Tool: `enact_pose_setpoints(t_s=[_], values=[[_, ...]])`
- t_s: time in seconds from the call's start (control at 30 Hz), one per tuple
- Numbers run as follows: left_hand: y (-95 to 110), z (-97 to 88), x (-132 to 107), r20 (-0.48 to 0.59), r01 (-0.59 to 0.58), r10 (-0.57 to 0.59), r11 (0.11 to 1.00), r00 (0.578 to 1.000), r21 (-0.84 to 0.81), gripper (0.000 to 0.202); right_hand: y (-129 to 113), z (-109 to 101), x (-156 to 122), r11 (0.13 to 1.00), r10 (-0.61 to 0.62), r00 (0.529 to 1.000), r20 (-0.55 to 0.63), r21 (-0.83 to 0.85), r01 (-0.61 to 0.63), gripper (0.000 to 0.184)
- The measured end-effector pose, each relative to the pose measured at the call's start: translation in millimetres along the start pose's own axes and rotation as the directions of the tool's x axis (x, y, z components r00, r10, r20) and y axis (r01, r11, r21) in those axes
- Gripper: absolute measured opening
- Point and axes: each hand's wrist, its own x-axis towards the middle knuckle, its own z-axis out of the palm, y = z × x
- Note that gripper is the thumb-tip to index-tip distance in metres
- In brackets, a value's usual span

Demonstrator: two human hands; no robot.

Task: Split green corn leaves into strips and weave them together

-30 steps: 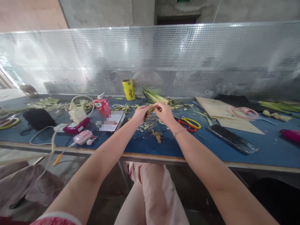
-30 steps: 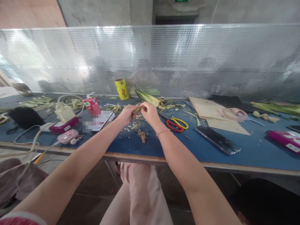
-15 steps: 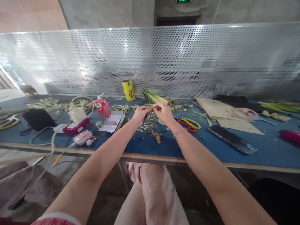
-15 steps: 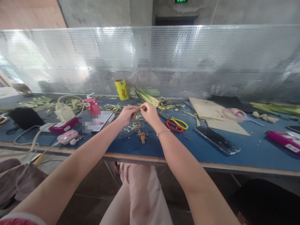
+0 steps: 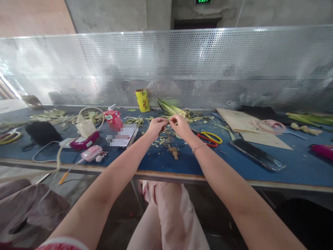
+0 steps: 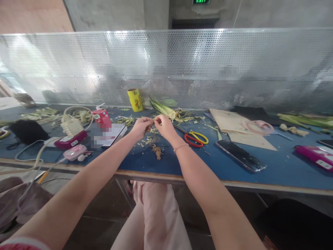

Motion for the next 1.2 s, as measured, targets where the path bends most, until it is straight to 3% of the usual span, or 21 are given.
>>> enact_pose_setpoints(t_s=[0.37, 0.7, 1.2], values=[[-2.1, -2.7, 0.6, 0.01, -0.05, 0.049, 0.997, 0.999, 0.058, 0.015, -6.5, -6.1, -0.3, 0.996, 0.036, 0.998, 0.045, 0.085, -0.04, 0.009], [-5.7, -3.9, 2.6, 0.015, -0.051, 0.051, 0.998, 0.999, 0.046, 0.02, -2.2, -7.4, 2.3, 0.996, -0.018, 0.996, 0.087, 0.086, 0.01, 0.019], [-5.7, -3.4, 3.3, 0.032, -0.025, 0.025, 1.0, 0.999, -0.018, 0.021, 3.1, -6.6, 4.8, 0.964, 0.108, 0.988, 0.111, 0.23, -0.131, 0.01]])
